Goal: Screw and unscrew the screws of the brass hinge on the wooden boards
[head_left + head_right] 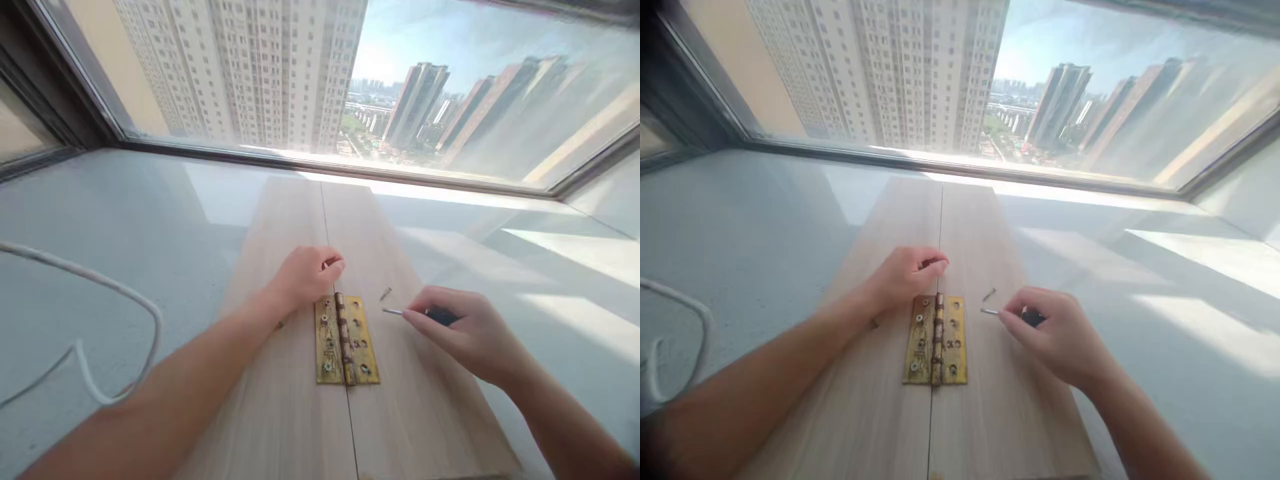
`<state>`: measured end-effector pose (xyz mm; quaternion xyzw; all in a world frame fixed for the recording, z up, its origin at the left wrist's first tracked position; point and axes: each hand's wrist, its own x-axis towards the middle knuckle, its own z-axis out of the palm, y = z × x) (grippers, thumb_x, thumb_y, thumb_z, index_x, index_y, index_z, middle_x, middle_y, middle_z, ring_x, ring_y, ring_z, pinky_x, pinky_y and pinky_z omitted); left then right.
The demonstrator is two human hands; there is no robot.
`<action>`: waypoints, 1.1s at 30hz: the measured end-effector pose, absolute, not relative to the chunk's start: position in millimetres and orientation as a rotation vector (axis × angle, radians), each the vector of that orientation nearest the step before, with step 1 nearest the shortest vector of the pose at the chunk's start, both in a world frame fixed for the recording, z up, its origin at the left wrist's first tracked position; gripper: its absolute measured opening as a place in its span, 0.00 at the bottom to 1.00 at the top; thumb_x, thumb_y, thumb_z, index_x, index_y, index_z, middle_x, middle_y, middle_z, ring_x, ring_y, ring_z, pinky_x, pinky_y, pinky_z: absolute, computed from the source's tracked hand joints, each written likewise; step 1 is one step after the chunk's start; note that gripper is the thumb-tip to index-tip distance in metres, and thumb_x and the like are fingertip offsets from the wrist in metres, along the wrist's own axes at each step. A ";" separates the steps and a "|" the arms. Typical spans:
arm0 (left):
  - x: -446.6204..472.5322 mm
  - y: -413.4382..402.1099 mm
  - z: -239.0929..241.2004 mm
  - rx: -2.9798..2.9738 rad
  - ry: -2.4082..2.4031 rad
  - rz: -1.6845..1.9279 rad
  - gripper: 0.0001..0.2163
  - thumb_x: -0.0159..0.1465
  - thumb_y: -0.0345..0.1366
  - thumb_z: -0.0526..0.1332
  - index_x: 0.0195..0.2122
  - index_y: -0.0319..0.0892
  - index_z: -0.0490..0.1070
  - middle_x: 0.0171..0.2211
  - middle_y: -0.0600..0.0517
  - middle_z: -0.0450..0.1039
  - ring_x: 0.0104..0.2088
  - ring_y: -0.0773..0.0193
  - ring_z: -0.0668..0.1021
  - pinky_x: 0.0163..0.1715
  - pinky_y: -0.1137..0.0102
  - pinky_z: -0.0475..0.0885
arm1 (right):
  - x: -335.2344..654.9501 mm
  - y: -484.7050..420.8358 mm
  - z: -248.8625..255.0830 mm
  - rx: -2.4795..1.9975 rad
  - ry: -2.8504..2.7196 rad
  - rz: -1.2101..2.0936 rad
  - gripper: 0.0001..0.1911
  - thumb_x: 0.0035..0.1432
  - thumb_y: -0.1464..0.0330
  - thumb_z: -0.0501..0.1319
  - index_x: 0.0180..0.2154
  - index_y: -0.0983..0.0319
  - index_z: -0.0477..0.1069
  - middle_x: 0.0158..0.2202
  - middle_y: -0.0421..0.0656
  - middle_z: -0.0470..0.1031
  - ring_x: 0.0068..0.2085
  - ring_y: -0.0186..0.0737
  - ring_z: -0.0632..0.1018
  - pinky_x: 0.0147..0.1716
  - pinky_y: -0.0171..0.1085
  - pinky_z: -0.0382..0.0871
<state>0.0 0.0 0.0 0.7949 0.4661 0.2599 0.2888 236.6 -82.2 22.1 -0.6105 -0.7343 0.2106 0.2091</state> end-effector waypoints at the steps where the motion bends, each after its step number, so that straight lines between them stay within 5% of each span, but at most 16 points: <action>1: -1.4 -1.0 2.3 2.112 1.236 0.693 0.13 0.62 0.41 0.53 0.36 0.42 0.75 0.31 0.53 0.77 0.31 0.66 0.74 0.31 0.69 0.66 | 240.2 -80.4 19.8 -1.738 -1.952 0.546 0.12 0.53 0.58 0.60 0.25 0.59 0.72 0.26 0.40 0.74 0.28 0.37 0.73 0.29 0.36 0.64; 11: 62.0 -5.1 25.9 2.562 0.865 0.257 0.14 0.54 0.44 0.62 0.37 0.42 0.75 0.34 0.51 0.77 0.35 0.61 0.75 0.31 0.69 0.66 | 271.3 -57.8 -21.9 -1.727 -1.247 0.594 0.15 0.51 0.54 0.61 0.27 0.60 0.71 0.18 0.35 0.62 0.21 0.31 0.61 0.19 0.33 0.53; 16: 96.2 -14.7 36.2 2.845 0.699 -0.034 0.06 0.54 0.27 0.57 0.26 0.40 0.74 0.28 0.49 0.75 0.27 0.62 0.74 0.22 0.70 0.61 | 266.7 -59.8 -19.3 -1.661 -1.361 0.606 0.15 0.51 0.56 0.62 0.26 0.61 0.71 0.20 0.36 0.65 0.23 0.30 0.64 0.22 0.33 0.56; 19: 82.2 -12.1 40.6 2.787 0.692 0.149 0.06 0.55 0.27 0.57 0.26 0.39 0.73 0.28 0.50 0.75 0.27 0.65 0.73 0.26 0.71 0.63 | 263.9 -61.9 -17.1 -1.651 -1.378 0.599 0.15 0.52 0.56 0.61 0.26 0.61 0.71 0.19 0.36 0.65 0.23 0.31 0.64 0.23 0.34 0.56; 25: 10.8 -11.4 23.1 2.202 0.979 0.855 0.11 0.60 0.35 0.57 0.43 0.41 0.71 0.29 0.54 0.73 0.27 0.71 0.70 0.28 0.74 0.65 | 256.8 -67.0 -13.1 -1.639 -1.520 0.573 0.13 0.53 0.57 0.60 0.27 0.60 0.71 0.20 0.36 0.66 0.23 0.32 0.65 0.24 0.35 0.57; 33: 0.3 -19.4 8.6 2.114 0.995 0.773 0.04 0.56 0.34 0.61 0.30 0.41 0.74 0.29 0.55 0.75 0.31 0.69 0.72 0.32 0.73 0.66 | 241.3 -79.7 -0.9 -1.515 -1.969 0.560 0.05 0.56 0.66 0.59 0.29 0.58 0.71 0.29 0.38 0.73 0.32 0.35 0.72 0.32 0.35 0.64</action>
